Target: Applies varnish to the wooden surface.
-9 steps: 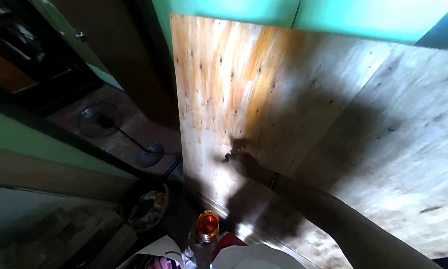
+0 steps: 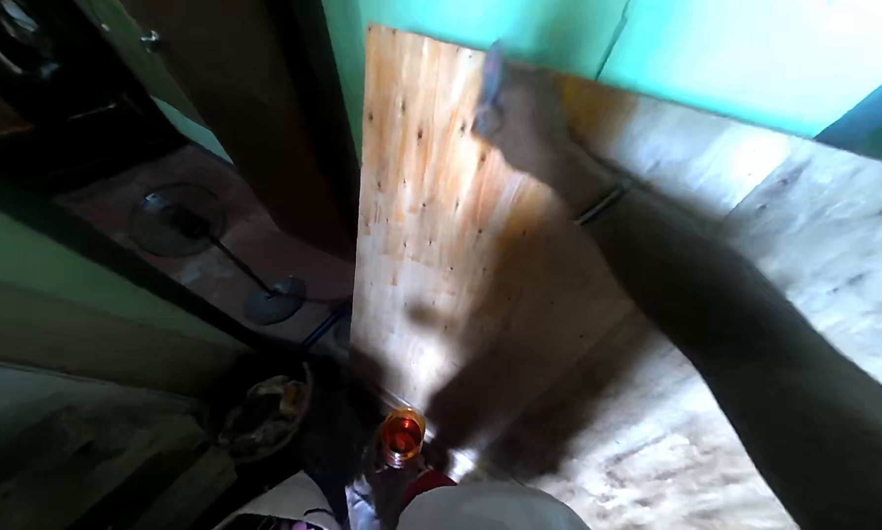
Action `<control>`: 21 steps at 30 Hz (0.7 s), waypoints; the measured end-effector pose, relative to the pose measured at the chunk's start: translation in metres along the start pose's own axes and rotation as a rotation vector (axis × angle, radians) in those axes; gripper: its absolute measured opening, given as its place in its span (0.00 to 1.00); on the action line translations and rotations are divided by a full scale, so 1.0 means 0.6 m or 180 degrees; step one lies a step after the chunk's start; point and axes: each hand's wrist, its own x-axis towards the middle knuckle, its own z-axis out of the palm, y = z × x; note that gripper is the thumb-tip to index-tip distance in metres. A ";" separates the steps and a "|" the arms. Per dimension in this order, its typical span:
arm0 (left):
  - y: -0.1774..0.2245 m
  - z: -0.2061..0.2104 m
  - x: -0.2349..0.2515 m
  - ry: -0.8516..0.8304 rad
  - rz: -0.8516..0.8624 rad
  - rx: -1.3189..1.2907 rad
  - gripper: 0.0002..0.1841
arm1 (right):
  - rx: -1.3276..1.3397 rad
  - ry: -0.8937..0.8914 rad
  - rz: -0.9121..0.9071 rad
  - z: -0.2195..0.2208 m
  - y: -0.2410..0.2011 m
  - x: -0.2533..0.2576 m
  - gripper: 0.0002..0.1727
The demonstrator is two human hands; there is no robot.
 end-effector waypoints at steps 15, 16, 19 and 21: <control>-0.201 0.022 0.162 0.0398 0.0605 -0.0028 0.46 | -0.0036 -0.2270 -0.0530 0.357 -0.068 -0.312 0.18; -0.204 0.023 0.159 0.0490 0.0595 0.0011 0.46 | 0.0052 -0.2246 -0.0465 0.367 -0.065 -0.319 0.19; -0.193 0.024 0.133 0.0650 0.0522 0.0009 0.44 | 0.0207 -0.1819 -0.0290 0.304 -0.045 -0.309 0.18; -0.196 0.035 0.112 0.0688 0.0696 0.0003 0.44 | 0.0172 -0.1270 -0.0087 0.185 -0.022 -0.295 0.20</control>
